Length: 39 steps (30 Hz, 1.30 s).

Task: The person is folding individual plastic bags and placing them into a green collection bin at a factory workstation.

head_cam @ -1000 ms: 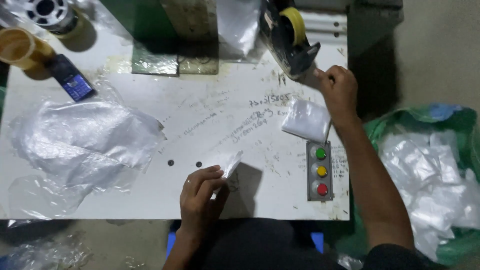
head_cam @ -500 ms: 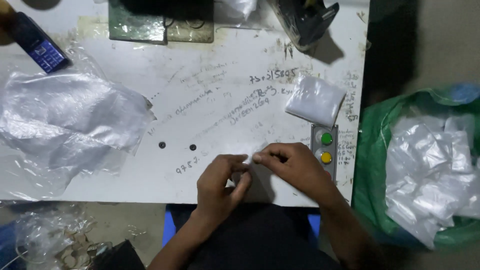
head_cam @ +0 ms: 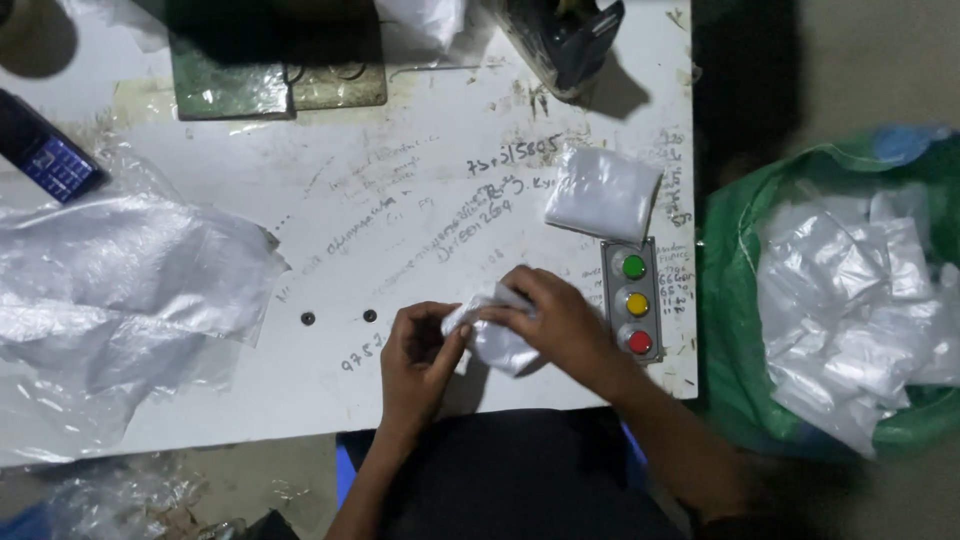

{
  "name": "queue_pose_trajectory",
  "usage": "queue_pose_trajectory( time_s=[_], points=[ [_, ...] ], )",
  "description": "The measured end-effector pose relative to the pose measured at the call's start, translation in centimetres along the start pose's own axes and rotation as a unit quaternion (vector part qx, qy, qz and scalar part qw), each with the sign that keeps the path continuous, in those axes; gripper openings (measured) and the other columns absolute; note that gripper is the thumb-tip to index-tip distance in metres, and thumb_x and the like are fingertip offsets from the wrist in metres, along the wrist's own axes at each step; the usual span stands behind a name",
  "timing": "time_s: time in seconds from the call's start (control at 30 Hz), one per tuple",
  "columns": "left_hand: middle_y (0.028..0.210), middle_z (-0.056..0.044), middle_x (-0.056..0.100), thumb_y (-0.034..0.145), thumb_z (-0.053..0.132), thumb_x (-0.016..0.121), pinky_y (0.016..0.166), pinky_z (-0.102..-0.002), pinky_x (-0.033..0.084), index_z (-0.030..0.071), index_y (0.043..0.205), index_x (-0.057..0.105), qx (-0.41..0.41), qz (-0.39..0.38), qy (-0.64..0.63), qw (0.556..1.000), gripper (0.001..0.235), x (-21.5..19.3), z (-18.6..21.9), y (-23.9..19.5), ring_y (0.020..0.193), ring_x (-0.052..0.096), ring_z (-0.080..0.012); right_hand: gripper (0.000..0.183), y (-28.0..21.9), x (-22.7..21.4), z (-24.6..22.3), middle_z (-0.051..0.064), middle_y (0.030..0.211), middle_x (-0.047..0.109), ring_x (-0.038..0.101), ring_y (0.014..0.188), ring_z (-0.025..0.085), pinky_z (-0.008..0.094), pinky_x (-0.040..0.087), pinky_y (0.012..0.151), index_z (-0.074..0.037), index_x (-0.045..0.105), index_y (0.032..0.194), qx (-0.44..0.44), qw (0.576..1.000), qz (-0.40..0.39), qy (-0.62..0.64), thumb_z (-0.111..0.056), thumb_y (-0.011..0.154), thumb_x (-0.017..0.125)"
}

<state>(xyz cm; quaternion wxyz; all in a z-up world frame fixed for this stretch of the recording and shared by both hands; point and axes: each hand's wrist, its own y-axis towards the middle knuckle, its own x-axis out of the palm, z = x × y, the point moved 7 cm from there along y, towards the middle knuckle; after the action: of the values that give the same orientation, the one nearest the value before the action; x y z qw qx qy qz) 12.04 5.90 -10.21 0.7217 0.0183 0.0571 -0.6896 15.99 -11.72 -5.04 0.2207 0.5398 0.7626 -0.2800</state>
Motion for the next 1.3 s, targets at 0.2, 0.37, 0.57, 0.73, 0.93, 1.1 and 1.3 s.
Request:
queue_pose_trajectory(
  time_s=[0.2, 0.37, 0.57, 0.73, 0.93, 1.1, 1.3],
  points=[
    [0.107, -0.023, 0.075, 0.093, 0.009, 0.073, 0.070, -0.045, 0.067, -0.003, 0.116, 0.060, -0.046, -0.019, -0.036, 0.998, 0.028, 0.5, 0.1, -0.2, 0.097, 0.077, -0.0361, 0.030, 1.6, -11.3, 4.2, 0.014, 0.088, 0.072, 0.070, 0.086, 0.035, 0.046, 0.052, 0.081, -0.014, 0.065, 0.108, 0.107, 0.978, 0.175, 0.021, -0.025, 0.087, 0.084],
    [0.100, -0.013, 0.074, 0.095, 0.012, 0.068, 0.071, -0.029, 0.071, 0.002, 0.111, 0.065, 0.006, -0.033, 0.021, 0.999, 0.019, 1.0, 1.8, 0.1, 0.087, 0.076, -0.0198, 0.068, 8.0, -10.1, 13.1, 0.011, 0.124, 0.059, 0.049, 0.113, 0.036, 0.048, 0.038, 0.090, -0.015, 0.062, 0.132, 0.023, 0.959, 0.092, -0.268, -0.050, 0.078, 0.084],
    [0.104, -0.016, 0.072, 0.098, 0.003, 0.065, 0.074, -0.029, 0.069, -0.002, 0.112, 0.062, -0.016, 0.003, 0.017, 1.000, 0.016, 1.6, 1.8, -0.7, 0.093, 0.073, -0.0219, 0.045, 7.0, -8.8, 11.6, 0.002, 0.101, 0.060, 0.052, 0.094, 0.027, 0.042, 0.040, 0.080, -0.015, 0.059, 0.099, -0.026, 0.968, 0.163, -0.189, -0.041, 0.079, 0.090],
    [0.105, -0.018, 0.070, 0.097, 0.002, 0.067, 0.075, -0.030, 0.065, -0.002, 0.113, 0.059, -0.088, 0.043, -0.028, 0.995, 0.019, 2.0, 1.6, -1.0, 0.089, 0.071, -0.0222, 0.049, -3.1, -15.9, 12.5, 0.013, 0.127, 0.060, 0.061, 0.118, 0.031, 0.039, 0.055, 0.095, -0.009, 0.058, 0.128, -0.058, 0.936, 0.346, 0.007, -0.013, 0.088, 0.085],
    [0.109, -0.018, 0.070, 0.100, 0.002, 0.067, 0.086, -0.027, 0.059, -0.001, 0.119, 0.056, -0.029, -0.002, 0.033, 0.999, 0.022, 2.4, 0.7, -1.0, 0.101, 0.070, -0.0209, 0.039, -20.3, -24.2, 20.1, 0.013, 0.146, 0.043, 0.054, 0.133, 0.034, 0.044, 0.058, 0.091, -0.002, 0.064, 0.125, 0.002, 0.686, 0.651, -0.326, 0.003, 0.099, 0.093],
    [0.109, -0.012, 0.073, 0.098, 0.010, 0.070, 0.095, -0.027, 0.056, 0.002, 0.119, 0.060, -0.058, 0.000, 0.105, 0.993, 0.024, 3.7, 1.7, -0.2, 0.102, 0.070, -0.0187, 0.053, -20.3, -18.6, 33.6, 0.038, 0.154, 0.039, 0.039, 0.139, 0.055, 0.062, 0.037, 0.107, -0.001, 0.049, 0.153, 0.371, 0.819, 0.292, -0.328, 0.007, 0.101, 0.047],
    [0.107, -0.008, 0.075, 0.098, 0.015, 0.069, 0.094, -0.029, 0.055, 0.006, 0.116, 0.065, 0.010, -0.041, 0.199, 0.979, 0.021, 3.2, 1.7, -0.1, 0.100, 0.072, -0.0184, 0.057, -20.2, -17.8, 36.2, 0.010, 0.142, 0.063, 0.062, 0.122, 0.037, 0.047, 0.051, 0.095, -0.030, 0.065, 0.141, 0.572, 0.802, 0.092, -0.146, -0.009, 0.093, 0.044]
  ],
)
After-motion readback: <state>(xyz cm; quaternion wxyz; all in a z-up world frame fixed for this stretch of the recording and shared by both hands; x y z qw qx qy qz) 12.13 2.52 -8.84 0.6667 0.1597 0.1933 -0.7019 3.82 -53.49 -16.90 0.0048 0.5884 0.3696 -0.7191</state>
